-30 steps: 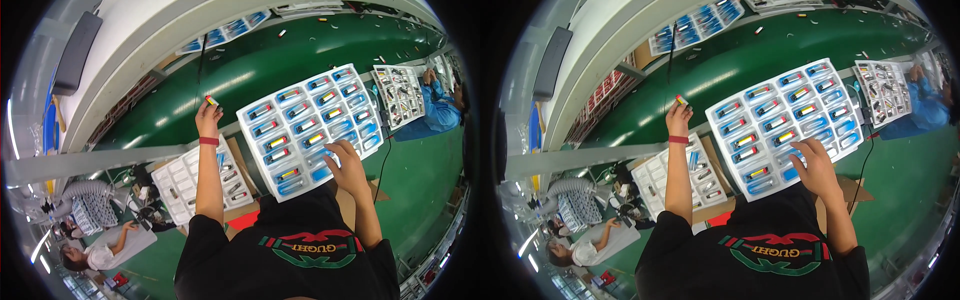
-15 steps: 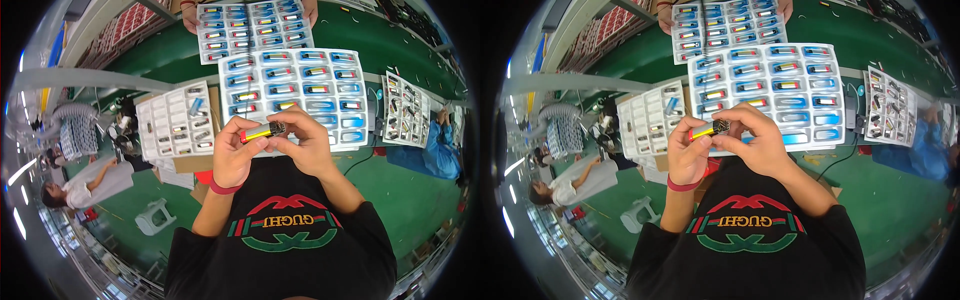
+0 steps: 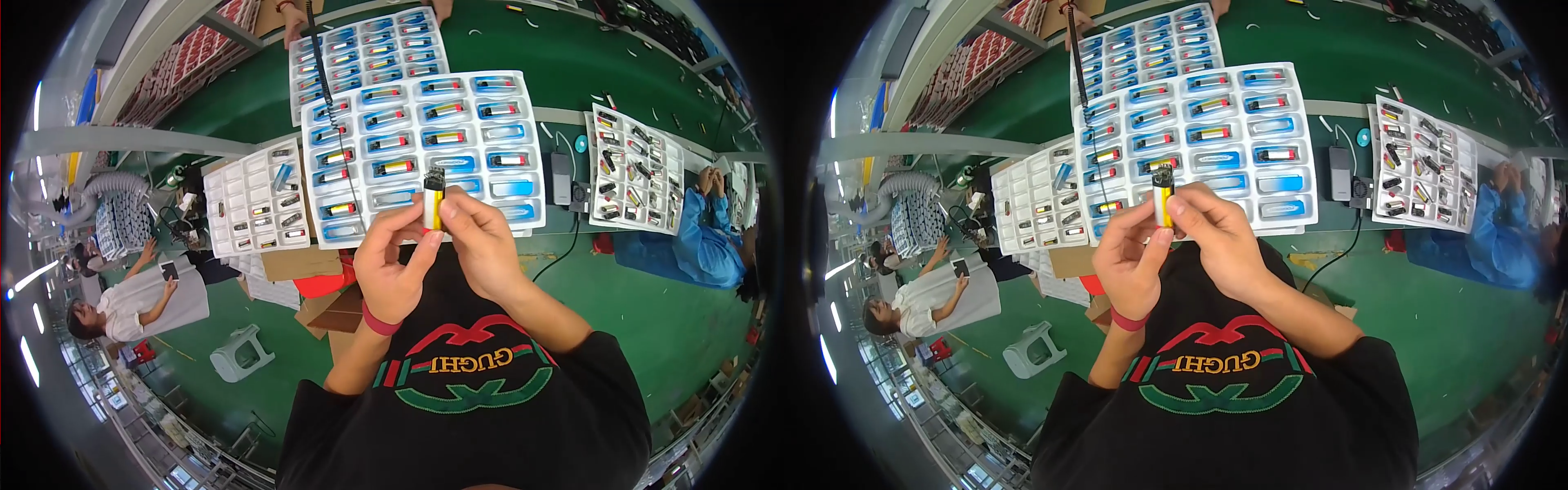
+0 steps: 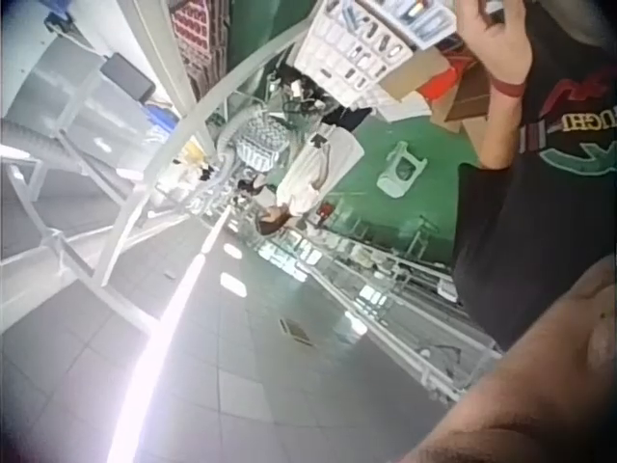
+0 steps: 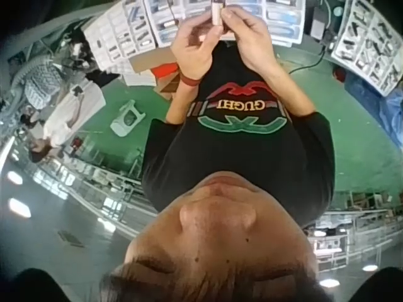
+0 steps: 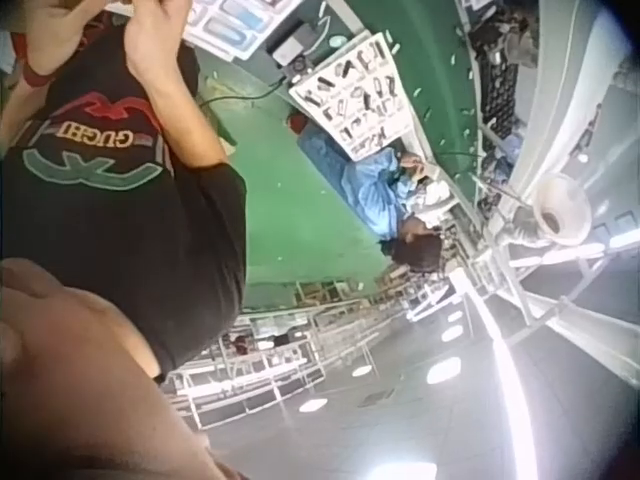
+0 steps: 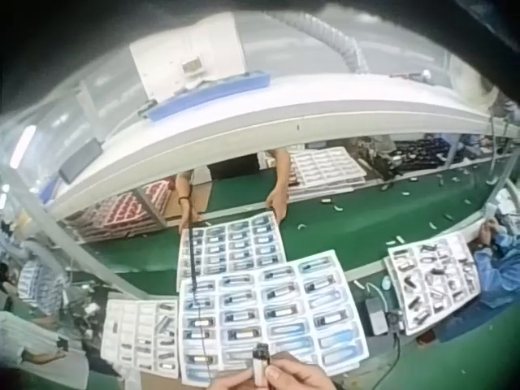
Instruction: The person assembles small electronic components into a blue plastic casing by hand, taking components from a component tray and inserting them into the casing.
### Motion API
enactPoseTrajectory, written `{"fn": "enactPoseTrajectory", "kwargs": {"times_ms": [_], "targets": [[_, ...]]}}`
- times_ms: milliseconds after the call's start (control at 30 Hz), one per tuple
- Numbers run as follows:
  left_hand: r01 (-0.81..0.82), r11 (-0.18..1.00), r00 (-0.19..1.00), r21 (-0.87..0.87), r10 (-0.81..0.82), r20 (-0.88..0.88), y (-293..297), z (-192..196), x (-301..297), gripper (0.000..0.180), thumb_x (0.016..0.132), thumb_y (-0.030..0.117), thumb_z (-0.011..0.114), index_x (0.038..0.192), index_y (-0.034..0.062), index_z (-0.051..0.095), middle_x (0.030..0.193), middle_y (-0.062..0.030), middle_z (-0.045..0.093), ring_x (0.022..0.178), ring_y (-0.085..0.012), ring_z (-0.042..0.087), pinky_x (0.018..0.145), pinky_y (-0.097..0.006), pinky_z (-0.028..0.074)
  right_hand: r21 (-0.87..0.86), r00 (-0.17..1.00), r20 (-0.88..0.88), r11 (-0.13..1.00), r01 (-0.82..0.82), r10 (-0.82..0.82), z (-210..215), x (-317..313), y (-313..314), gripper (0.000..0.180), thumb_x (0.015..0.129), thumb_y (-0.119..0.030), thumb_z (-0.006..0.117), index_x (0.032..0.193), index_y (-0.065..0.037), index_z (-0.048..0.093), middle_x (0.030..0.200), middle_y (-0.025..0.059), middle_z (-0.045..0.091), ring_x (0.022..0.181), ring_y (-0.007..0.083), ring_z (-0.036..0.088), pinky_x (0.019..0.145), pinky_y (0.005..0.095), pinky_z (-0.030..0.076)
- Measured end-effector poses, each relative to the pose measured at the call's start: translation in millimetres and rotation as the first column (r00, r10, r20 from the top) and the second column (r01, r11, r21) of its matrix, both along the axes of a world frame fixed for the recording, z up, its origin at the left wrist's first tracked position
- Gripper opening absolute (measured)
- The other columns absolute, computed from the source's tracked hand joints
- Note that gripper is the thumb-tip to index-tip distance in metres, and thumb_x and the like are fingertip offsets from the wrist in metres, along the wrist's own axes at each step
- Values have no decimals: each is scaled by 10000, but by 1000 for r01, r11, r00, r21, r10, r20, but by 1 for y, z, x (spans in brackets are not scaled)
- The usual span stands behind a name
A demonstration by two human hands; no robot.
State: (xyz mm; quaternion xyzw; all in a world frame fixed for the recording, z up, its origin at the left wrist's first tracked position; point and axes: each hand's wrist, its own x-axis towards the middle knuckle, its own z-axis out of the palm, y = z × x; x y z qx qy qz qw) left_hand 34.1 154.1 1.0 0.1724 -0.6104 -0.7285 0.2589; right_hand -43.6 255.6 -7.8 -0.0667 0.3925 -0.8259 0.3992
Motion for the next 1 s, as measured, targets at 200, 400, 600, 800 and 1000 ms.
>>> {"fn": "enactPoseTrajectory", "kwargs": {"times_ms": [200,400,600,800,1000], "targets": [[85,877,996,-473,-71,46,-28,6,-5,256,747,-50,706,990,-3,643,982,-109,609,703,-123,587,631,-233,478,256,993,-42,962,-99,114,18,-21,14,337,959,-258,462,960,18,656,693,13,558,627,73,484,553,199,364],[193,732,971,-653,-238,19,-79,31,-15,284,701,-60,710,968,29,667,899,-96,664,772,-193,650,603,-269,518,326,981,-18,929,-177,193,38,-15,-3,357,954,-251,469,911,26,689,570,-8,498,516,62,427,480,212,319],[311,367,906,-877,-393,157,-129,30,-1,245,675,39,717,908,69,649,873,-42,624,697,-207,637,600,-302,511,515,935,-87,819,-254,345,32,-7,-32,332,957,-252,487,905,-3,700,560,-27,480,506,37,398,473,208,306],[408,253,855,-877,-441,271,-167,20,14,181,677,56,712,798,86,581,791,-16,572,633,-188,607,557,-295,496,689,879,-45,652,-317,475,32,1,-70,329,939,-240,497,869,1,711,551,-15,496,504,41,398,472,208,301],[404,197,842,-893,-463,279,-191,8,26,180,685,92,704,816,83,582,833,-17,560,645,-171,612,571,-299,501,685,838,91,577,-445,538,24,4,-90,320,922,-233,507,841,-1,713,520,-29,447,478,45,362,454,216,277]]}}
